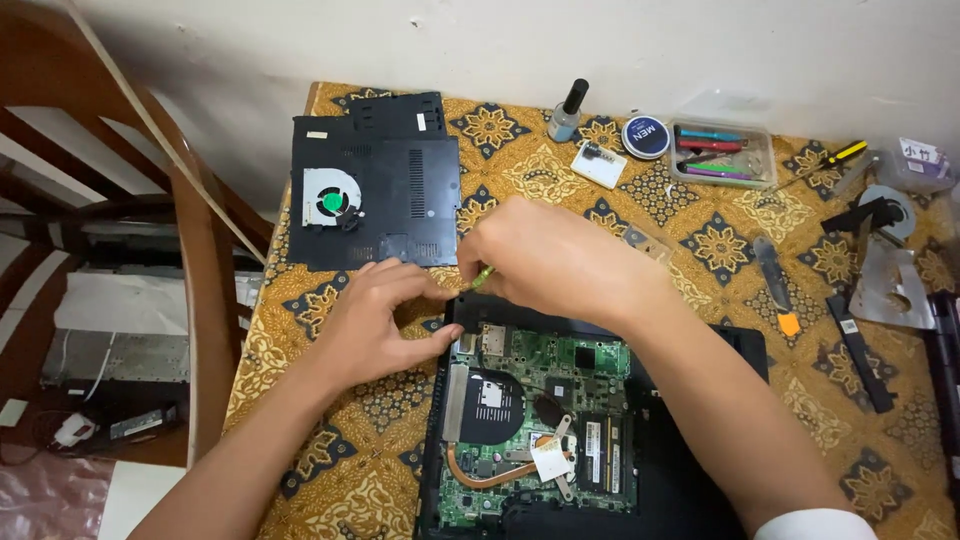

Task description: Disassembling a laptop to access and remove internal components like the RAM module using a screwdriver and prying tool.

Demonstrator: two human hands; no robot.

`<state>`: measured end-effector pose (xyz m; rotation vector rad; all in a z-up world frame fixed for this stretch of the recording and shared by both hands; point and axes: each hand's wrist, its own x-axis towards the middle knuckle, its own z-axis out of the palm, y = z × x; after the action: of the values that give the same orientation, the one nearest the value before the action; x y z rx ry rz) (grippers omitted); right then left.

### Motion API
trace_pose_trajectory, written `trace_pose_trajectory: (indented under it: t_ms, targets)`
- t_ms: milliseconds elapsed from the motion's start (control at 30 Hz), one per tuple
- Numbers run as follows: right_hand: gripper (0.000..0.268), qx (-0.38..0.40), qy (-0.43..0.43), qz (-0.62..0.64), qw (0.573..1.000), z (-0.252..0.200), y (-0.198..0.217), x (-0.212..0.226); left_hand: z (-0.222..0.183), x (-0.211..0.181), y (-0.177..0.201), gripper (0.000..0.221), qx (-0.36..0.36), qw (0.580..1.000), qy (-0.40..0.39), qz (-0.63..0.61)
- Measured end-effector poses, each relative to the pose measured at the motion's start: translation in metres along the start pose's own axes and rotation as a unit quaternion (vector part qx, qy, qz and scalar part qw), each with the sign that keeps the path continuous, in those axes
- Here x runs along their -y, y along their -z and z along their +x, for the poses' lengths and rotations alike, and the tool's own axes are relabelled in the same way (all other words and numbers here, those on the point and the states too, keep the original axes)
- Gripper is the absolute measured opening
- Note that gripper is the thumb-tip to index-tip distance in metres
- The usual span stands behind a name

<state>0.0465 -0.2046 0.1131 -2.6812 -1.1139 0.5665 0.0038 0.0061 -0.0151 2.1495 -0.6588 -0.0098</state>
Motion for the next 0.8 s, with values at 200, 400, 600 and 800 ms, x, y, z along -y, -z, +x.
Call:
trace_pose_trajectory:
  t_ms: [200,400,600,800]
  targets:
    - [0.014,-0.003,-0.005,0.005,1.000,0.005,-0.011,-0.003,-0.001,-0.002,-0.001,0.031,-0.008,1.000,0.001,0.002]
    - [0.013,-0.002,0.015,-0.009,1.000,0.010,-0.017,-0.006,0.001,-0.005,0.001,0.030,-0.008,1.000,0.000,-0.008]
    - [0.015,-0.006,0.006,-0.001,1.000,0.005,-0.014,-0.003,0.000,-0.004,0.001,0.031,-0.005,1.000,0.005,-0.006]
    - [0.015,-0.017,0.000,0.012,1.000,-0.001,-0.007,-0.004,0.001,-0.006,0.003,0.034,0.011,1.000,0.006,0.001]
